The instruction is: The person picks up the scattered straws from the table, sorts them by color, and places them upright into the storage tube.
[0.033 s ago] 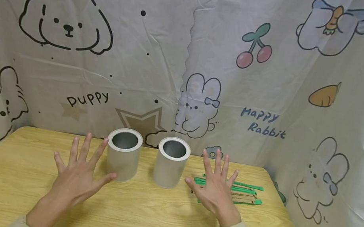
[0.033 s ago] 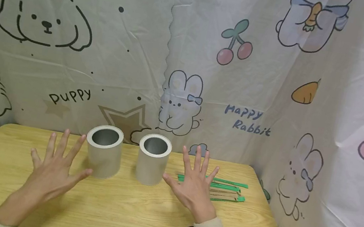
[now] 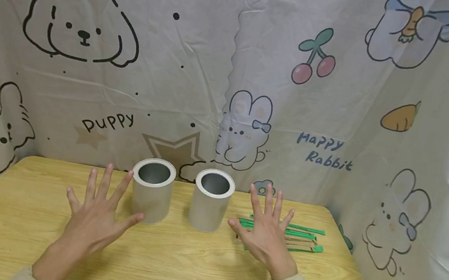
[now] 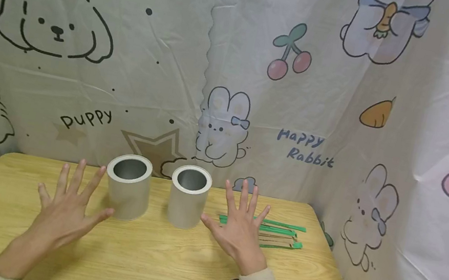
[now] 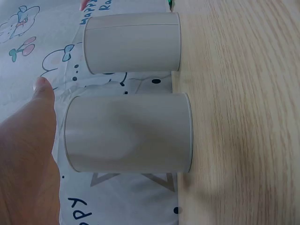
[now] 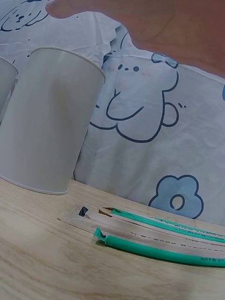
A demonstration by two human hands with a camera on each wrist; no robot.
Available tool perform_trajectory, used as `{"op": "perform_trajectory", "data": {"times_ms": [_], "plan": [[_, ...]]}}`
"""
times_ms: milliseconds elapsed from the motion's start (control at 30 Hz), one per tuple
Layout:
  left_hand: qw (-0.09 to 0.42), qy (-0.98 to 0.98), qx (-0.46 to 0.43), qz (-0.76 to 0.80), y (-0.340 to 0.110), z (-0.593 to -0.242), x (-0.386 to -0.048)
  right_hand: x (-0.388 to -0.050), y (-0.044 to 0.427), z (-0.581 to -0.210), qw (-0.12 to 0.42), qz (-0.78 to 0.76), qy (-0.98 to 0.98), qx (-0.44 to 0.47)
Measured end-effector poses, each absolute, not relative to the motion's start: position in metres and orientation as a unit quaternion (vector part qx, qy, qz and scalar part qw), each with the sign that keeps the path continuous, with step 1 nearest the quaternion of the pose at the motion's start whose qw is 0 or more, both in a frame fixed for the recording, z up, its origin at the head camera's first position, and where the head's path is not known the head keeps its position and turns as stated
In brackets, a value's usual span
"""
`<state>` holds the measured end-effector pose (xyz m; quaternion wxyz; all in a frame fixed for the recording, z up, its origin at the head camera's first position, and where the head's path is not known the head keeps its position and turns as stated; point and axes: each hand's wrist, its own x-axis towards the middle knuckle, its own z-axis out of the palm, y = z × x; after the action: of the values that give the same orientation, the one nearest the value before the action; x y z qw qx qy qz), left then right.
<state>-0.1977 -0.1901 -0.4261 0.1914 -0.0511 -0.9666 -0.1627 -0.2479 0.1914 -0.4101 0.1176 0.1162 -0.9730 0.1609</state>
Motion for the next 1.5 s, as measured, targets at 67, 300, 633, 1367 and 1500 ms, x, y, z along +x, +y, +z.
{"op": "perform_trajectory", "data": {"times_ms": [67, 300, 633, 1367, 1500], "plan": [[0.19, -0.967, -0.051, -0.162, -0.19, -0.426, -0.197, -0.247, 0.192, -0.41, 0.116, 0.16, -0.974, 0.114], [0.178, -0.967, -0.054, -0.175, -0.193, -0.426, -0.201, -0.247, 0.196, -0.405, 0.105, 0.171, -0.973, 0.117], [0.12, -0.921, -0.092, -0.358, -0.202, -0.438, -0.234, -0.261, 0.227, -0.405, 0.08, 0.226, -0.962, 0.13], [0.018, -0.782, -0.136, -0.608, -0.19, -0.463, -0.287, -0.319, 0.307, -0.435, -0.076, 0.327, -0.935, 0.118], [0.019, -0.783, -0.122, -0.609, -0.187, -0.466, -0.289, -0.327, 0.314, -0.442, -0.09, 0.349, -0.928, 0.099]]}}
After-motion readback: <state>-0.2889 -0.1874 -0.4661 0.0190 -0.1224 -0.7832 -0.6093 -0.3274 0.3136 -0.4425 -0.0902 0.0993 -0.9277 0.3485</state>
